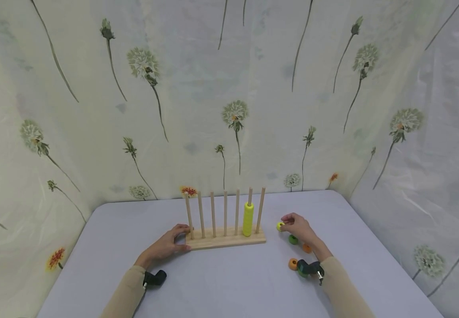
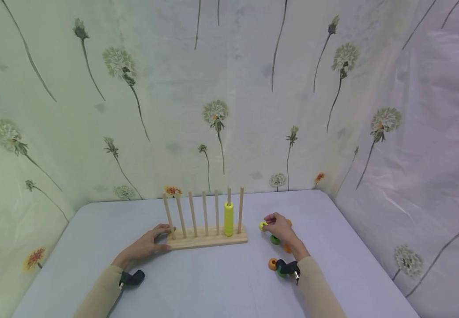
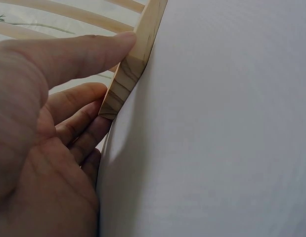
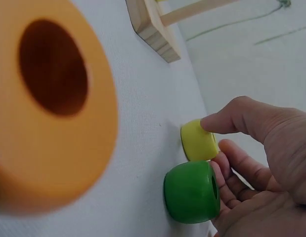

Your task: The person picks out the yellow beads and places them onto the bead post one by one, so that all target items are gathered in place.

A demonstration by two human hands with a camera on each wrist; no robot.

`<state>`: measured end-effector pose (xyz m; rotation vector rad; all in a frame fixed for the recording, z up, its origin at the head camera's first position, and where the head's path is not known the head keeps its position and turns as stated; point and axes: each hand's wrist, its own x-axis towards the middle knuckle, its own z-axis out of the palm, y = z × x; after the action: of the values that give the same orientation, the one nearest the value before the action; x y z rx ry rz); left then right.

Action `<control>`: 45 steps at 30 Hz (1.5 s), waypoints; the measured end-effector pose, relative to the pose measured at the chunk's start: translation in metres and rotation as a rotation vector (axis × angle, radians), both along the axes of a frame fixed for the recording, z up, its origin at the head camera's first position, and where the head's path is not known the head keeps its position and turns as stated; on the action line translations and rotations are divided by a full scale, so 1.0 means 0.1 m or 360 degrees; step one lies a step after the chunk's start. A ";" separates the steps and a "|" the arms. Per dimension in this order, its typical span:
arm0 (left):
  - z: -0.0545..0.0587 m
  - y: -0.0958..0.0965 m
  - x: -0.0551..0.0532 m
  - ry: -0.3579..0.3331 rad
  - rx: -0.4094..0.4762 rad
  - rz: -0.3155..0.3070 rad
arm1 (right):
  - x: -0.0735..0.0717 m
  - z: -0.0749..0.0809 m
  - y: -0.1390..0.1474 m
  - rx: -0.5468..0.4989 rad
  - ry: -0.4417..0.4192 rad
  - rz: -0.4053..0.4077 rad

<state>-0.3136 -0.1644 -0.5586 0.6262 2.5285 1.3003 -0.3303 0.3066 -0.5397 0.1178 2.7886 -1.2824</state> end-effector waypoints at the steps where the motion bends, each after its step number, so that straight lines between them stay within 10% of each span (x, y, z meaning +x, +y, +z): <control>1: 0.00 0.00 0.00 0.0000 -0.0001 0.0002 | -0.01 0.00 0.00 0.0009 0.0000 0.0003; 45: 0.00 0.00 0.00 0.0004 0.0016 -0.0005 | -0.02 0.00 0.10 -0.0005 -0.0034 -0.0007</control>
<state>-0.3139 -0.1644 -0.5586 0.6339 2.5237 1.3128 -0.3319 0.3164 -0.5393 0.1368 2.7701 -1.2787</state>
